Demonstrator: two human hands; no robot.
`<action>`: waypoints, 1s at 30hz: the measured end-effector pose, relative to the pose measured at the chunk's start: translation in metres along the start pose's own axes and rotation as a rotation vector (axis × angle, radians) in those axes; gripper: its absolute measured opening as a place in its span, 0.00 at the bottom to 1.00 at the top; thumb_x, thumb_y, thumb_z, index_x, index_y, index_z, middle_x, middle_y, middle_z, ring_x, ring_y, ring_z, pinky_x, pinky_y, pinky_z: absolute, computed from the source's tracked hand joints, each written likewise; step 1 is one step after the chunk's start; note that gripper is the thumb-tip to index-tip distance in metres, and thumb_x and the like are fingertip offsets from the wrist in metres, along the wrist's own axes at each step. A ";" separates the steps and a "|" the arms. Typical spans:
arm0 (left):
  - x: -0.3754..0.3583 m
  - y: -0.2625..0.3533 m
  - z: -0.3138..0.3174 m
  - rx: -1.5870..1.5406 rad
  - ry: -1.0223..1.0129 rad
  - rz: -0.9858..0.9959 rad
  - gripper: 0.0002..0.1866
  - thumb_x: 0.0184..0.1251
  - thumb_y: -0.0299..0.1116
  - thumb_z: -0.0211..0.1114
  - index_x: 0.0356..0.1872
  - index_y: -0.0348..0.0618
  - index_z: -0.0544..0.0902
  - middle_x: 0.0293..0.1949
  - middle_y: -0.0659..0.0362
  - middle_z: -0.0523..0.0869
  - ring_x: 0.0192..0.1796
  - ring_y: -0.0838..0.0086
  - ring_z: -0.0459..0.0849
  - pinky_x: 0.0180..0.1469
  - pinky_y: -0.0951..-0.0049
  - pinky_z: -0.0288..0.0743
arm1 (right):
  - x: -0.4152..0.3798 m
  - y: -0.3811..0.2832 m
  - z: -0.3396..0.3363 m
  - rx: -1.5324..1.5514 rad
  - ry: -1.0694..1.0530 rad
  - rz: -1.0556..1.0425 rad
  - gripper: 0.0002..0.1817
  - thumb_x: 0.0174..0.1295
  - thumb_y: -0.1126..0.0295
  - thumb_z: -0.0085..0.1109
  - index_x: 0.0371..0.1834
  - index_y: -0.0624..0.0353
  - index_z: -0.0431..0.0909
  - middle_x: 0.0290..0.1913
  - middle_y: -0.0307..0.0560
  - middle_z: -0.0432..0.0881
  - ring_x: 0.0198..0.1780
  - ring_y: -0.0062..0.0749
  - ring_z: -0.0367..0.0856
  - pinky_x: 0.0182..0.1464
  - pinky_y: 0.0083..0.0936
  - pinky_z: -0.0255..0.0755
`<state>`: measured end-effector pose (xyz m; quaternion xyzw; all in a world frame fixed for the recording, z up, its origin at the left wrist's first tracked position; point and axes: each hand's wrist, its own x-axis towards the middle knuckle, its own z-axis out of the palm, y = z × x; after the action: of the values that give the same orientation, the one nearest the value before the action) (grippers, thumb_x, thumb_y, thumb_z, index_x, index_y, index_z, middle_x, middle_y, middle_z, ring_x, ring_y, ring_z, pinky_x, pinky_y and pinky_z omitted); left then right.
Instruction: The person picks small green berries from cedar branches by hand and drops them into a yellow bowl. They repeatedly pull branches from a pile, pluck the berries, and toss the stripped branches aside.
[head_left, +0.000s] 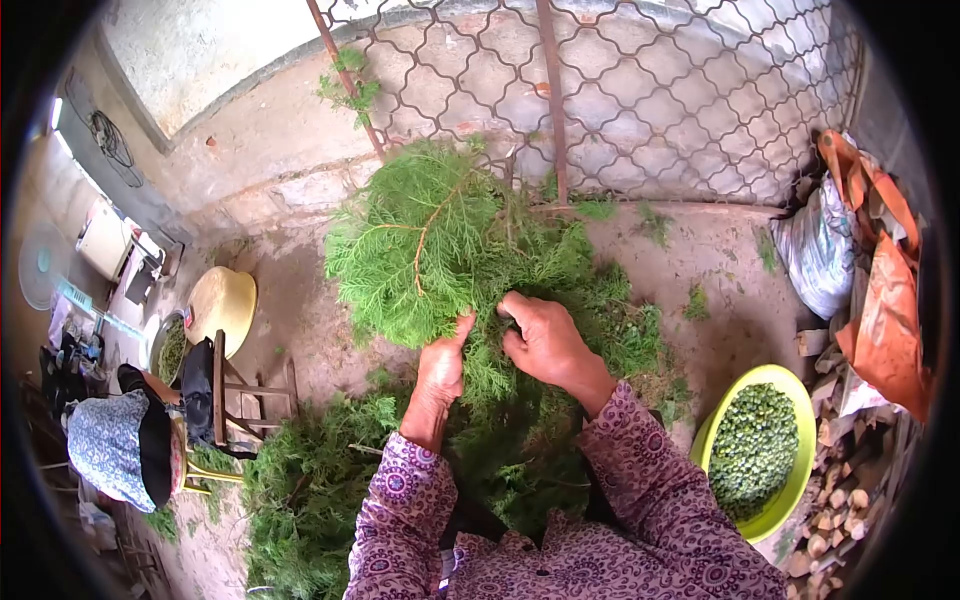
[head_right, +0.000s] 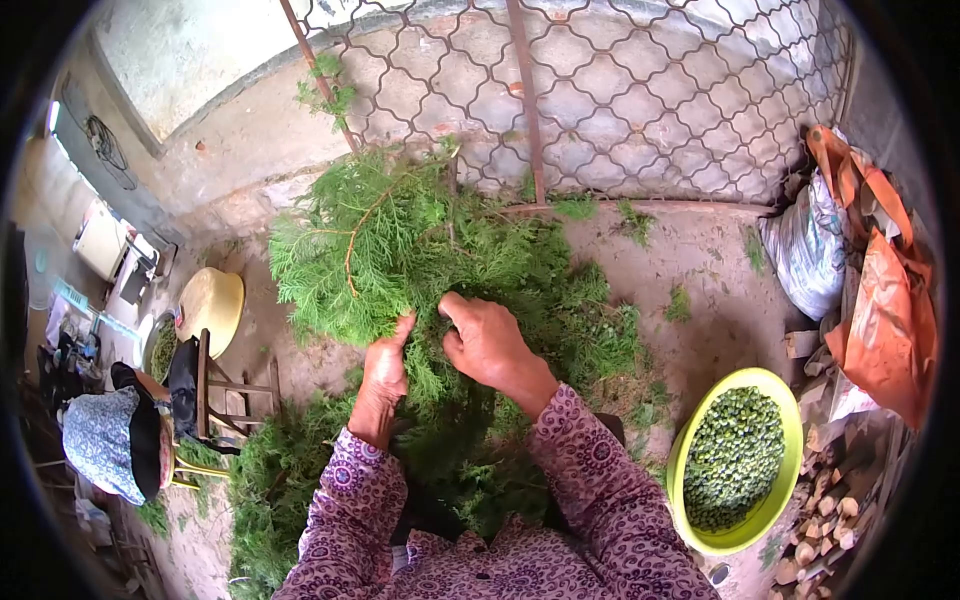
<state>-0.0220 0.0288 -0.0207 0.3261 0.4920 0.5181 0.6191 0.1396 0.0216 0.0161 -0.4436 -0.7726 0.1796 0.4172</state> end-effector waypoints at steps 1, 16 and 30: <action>0.000 -0.001 0.000 -0.006 0.007 -0.023 0.26 0.56 0.38 0.63 0.54 0.36 0.69 0.52 0.59 0.73 0.52 0.75 0.69 0.57 0.74 0.60 | 0.001 0.000 -0.002 0.000 0.004 0.002 0.13 0.42 0.76 0.54 0.34 0.60 0.68 0.24 0.54 0.75 0.26 0.52 0.74 0.27 0.39 0.68; 0.005 0.001 -0.010 -0.130 -0.037 -0.018 0.25 0.59 0.38 0.60 0.53 0.32 0.70 0.56 0.55 0.72 0.60 0.74 0.65 0.64 0.72 0.50 | -0.003 0.006 -0.028 1.517 -0.199 0.518 0.08 0.57 0.75 0.46 0.39 0.59 0.69 0.19 0.37 0.68 0.14 0.16 0.61 0.15 0.14 0.52; 0.001 0.005 -0.023 -0.023 0.043 0.068 0.25 0.58 0.38 0.60 0.55 0.34 0.69 0.56 0.57 0.71 0.59 0.73 0.66 0.62 0.71 0.54 | -0.003 0.047 -0.079 1.508 0.306 0.429 0.07 0.58 0.70 0.52 0.36 0.62 0.74 0.24 0.37 0.71 0.15 0.13 0.60 0.13 0.10 0.50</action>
<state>-0.0458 0.0285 -0.0234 0.3242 0.4878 0.5515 0.5939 0.2292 0.0373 0.0311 -0.2006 -0.2750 0.6674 0.6624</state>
